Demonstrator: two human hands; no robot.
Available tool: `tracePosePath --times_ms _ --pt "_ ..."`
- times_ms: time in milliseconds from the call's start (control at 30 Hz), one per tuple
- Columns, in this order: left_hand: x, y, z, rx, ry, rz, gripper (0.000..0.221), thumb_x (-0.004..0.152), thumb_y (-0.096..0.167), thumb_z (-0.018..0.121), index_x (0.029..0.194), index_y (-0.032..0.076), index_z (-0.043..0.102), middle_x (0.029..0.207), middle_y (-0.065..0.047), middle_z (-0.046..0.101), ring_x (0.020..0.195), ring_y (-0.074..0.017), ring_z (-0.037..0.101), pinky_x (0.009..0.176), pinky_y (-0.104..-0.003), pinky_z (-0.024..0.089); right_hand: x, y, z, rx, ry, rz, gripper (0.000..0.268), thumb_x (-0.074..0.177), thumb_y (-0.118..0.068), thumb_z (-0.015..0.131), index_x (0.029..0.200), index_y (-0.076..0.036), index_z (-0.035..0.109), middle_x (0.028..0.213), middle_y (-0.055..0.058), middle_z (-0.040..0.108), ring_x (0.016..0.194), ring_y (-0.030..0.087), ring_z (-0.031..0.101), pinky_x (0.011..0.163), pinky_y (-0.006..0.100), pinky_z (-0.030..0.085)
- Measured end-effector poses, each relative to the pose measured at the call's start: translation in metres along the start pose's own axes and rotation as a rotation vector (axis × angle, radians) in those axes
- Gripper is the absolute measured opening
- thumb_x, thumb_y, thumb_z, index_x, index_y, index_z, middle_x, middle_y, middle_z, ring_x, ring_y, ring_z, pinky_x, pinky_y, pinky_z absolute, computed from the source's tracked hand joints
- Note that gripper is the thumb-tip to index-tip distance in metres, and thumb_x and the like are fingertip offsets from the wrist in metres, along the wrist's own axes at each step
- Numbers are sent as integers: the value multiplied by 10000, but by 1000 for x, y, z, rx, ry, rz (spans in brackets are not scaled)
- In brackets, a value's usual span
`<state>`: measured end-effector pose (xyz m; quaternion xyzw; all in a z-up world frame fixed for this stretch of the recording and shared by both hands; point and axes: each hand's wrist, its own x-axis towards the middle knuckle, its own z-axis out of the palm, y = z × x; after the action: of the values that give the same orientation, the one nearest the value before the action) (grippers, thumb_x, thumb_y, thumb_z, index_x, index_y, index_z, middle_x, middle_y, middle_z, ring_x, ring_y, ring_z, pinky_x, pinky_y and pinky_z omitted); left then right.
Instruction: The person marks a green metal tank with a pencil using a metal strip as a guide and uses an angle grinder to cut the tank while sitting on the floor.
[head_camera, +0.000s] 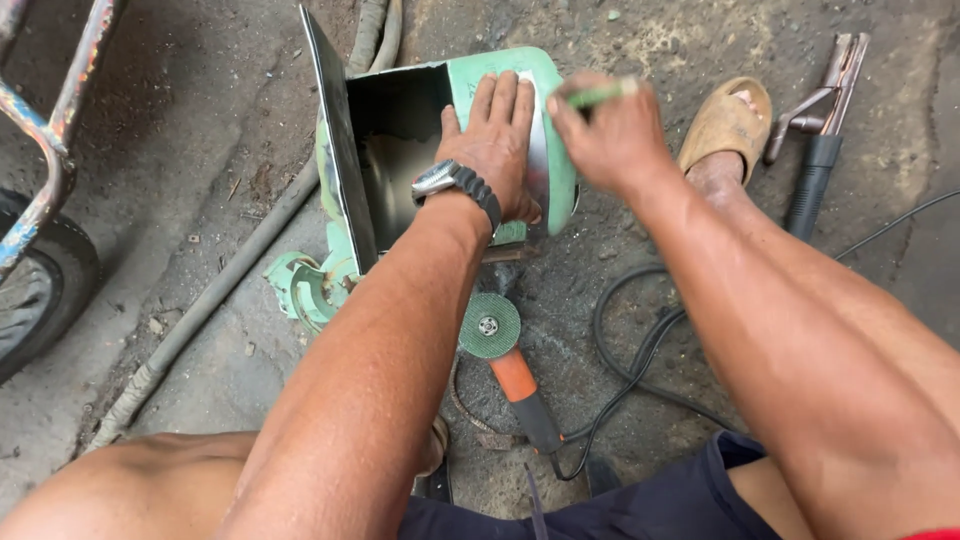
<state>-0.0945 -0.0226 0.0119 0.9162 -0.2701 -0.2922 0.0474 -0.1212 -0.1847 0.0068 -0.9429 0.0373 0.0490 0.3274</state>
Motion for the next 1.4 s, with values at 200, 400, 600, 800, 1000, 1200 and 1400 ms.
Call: tracePosePath --times_ms 200,400,600,800,1000,1200,1400 --pt "13 -7 -15 13 -49 -20 1554 656 669 987 1652 70 -44 1758 -110 -49 1613 -319 -26 1249 -669 178 -88 35 52 249 287 -208 152 1024 -174 680 1061 -58 770 985 100 783 884 231 747 809 365 579" --pt "15 -10 -33 -36 -89 -45 1565 632 602 1016 1660 92 -48 1766 -101 -49 1619 -296 -23 1268 -635 142 -50 24 32 205 165 -155 250 1065 -222 631 1138 -21 759 1109 194 777 994 306 779 872 401 650" --pt "38 -23 -31 -50 -74 -39 1609 567 654 1024 1660 102 -21 1762 -72 -39 1616 -291 -27 1251 -671 173 -53 27 37 204 214 -273 232 1077 -192 620 1113 -15 765 1028 192 789 872 282 792 735 363 666" --pt "61 -36 -25 -33 3 -13 1565 471 687 1039 1624 130 140 1730 -73 79 1590 -298 68 1167 -741 279 -95 46 69 226 345 -392 139 1043 -104 697 1113 -2 760 1046 150 784 948 295 769 849 406 608" --pt "48 -25 -39 -20 -81 -57 1610 550 672 1025 1661 115 1 1760 -79 -11 1613 -298 15 1246 -661 199 -74 50 62 275 263 -383 202 1079 -136 630 1136 27 733 979 233 777 772 263 793 611 295 667" --pt "34 -20 -36 -48 -109 -51 1613 587 641 1032 1662 100 -42 1764 -77 -71 1622 -294 -36 1262 -649 154 -17 13 18 142 25 50 266 1088 -309 600 1137 -86 737 976 129 773 821 249 771 645 362 671" --pt "12 -5 -35 -2 -106 -47 1548 658 610 1009 1665 101 -52 1763 -127 -58 1616 -318 -26 1268 -627 139 42 -3 4 111 45 110 137 1021 -140 688 1102 -70 773 793 56 767 564 118 651 505 283 598"
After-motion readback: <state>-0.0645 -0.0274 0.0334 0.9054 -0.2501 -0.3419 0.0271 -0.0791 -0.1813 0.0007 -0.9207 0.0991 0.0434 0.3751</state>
